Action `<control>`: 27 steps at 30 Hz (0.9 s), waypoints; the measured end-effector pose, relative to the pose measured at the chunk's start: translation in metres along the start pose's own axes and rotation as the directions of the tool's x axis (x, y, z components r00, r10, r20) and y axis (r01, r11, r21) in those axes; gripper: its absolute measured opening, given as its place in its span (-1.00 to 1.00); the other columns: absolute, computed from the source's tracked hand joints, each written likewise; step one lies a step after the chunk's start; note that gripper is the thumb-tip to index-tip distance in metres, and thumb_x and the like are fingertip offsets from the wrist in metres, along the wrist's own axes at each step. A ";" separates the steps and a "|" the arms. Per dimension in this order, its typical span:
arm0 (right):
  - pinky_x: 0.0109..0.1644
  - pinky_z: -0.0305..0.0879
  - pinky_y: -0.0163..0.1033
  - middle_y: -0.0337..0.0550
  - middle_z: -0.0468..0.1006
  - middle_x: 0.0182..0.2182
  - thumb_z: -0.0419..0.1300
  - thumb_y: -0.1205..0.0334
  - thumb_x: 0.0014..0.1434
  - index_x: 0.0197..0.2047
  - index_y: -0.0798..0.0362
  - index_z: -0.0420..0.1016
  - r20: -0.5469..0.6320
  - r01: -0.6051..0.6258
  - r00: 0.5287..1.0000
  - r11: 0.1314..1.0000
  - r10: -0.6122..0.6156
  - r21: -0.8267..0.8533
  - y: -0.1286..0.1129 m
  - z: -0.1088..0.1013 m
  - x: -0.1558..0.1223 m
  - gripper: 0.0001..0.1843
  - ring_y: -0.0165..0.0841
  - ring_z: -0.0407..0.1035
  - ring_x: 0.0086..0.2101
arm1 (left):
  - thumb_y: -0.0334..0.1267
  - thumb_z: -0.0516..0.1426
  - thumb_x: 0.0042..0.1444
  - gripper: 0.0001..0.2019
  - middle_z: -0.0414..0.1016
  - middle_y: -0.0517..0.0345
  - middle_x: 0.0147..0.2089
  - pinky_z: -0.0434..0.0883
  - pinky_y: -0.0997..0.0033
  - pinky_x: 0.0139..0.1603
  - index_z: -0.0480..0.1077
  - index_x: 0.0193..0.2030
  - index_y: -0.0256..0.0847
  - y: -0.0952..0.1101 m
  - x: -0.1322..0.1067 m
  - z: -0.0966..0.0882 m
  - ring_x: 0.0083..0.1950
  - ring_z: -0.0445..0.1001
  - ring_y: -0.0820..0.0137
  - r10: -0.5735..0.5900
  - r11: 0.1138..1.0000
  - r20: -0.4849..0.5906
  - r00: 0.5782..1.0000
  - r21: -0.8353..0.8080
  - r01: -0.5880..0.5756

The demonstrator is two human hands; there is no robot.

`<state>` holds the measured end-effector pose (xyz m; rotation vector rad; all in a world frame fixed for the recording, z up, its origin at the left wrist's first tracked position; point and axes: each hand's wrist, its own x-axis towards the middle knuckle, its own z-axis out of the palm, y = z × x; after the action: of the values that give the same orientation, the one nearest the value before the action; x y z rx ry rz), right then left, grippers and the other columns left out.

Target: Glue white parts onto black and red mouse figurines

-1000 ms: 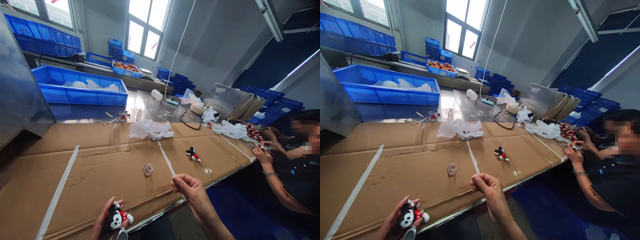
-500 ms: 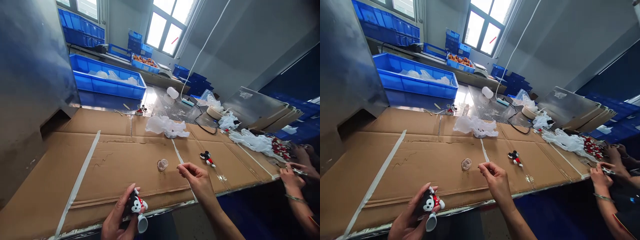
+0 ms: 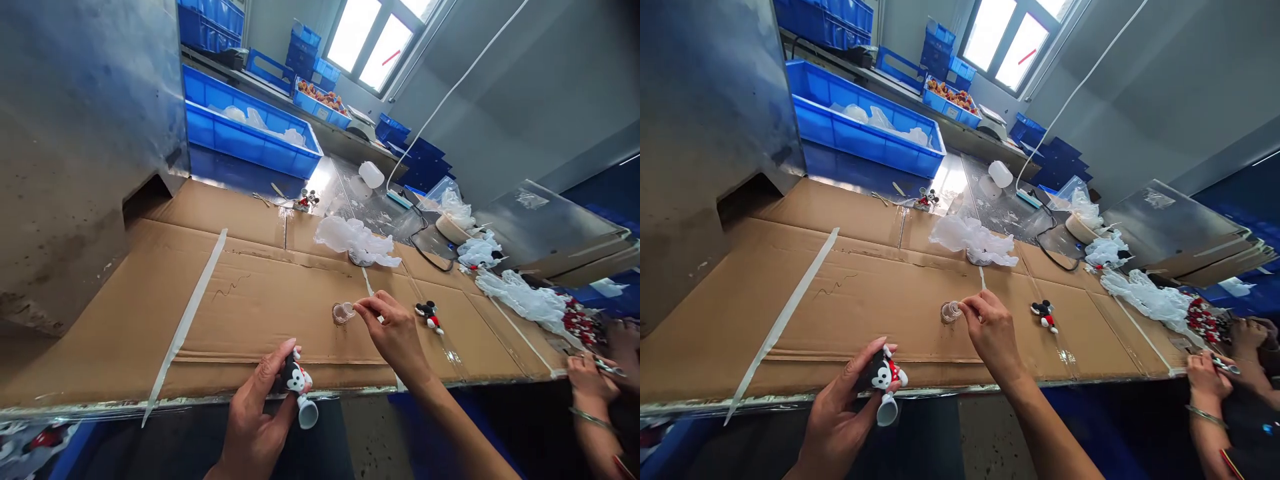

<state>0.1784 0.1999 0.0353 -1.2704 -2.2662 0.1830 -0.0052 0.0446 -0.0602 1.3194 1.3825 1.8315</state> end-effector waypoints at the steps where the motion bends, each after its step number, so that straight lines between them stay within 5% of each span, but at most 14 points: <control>1: -0.34 0.19 -0.18 -0.15 0.44 -0.48 0.08 -0.04 0.40 -0.45 0.00 0.52 0.000 0.019 1.000 0.999 -0.019 -0.028 0.000 0.001 0.000 -0.54 -0.27 0.34 -0.45 | -0.42 0.28 0.17 -0.37 0.68 0.25 0.07 0.54 0.60 0.08 0.33 0.33 0.15 0.001 0.000 0.000 -0.03 0.68 0.45 -0.001 1.000 -0.003 1.000 -0.011 0.001; 13: -0.33 0.18 -0.16 -0.15 0.40 -0.46 0.05 0.15 0.42 -0.48 0.00 0.38 0.025 0.129 0.992 0.970 -0.126 -0.207 0.003 0.009 0.006 -0.60 -0.26 0.31 -0.42 | -0.47 0.27 0.17 -0.36 0.65 0.22 0.09 0.51 0.60 0.11 0.30 0.35 0.09 0.005 0.002 -0.001 -0.06 0.67 0.48 0.016 0.999 0.025 1.000 -0.034 -0.015; 27: -0.32 0.16 -0.16 -0.17 0.36 -0.50 0.07 0.09 0.39 -0.53 -0.02 0.37 0.038 0.088 0.996 0.985 -0.083 -0.147 0.000 0.008 0.007 -0.57 -0.26 0.29 -0.44 | -0.50 0.27 0.16 -0.31 0.64 0.18 0.13 0.57 0.49 0.10 0.27 0.37 0.14 0.003 0.000 -0.001 -0.01 0.68 0.39 -0.003 1.000 0.029 1.000 -0.021 0.003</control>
<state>0.1713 0.2070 0.0313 -1.2487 -2.3938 0.0025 -0.0061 0.0432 -0.0576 1.3271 1.3455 1.8131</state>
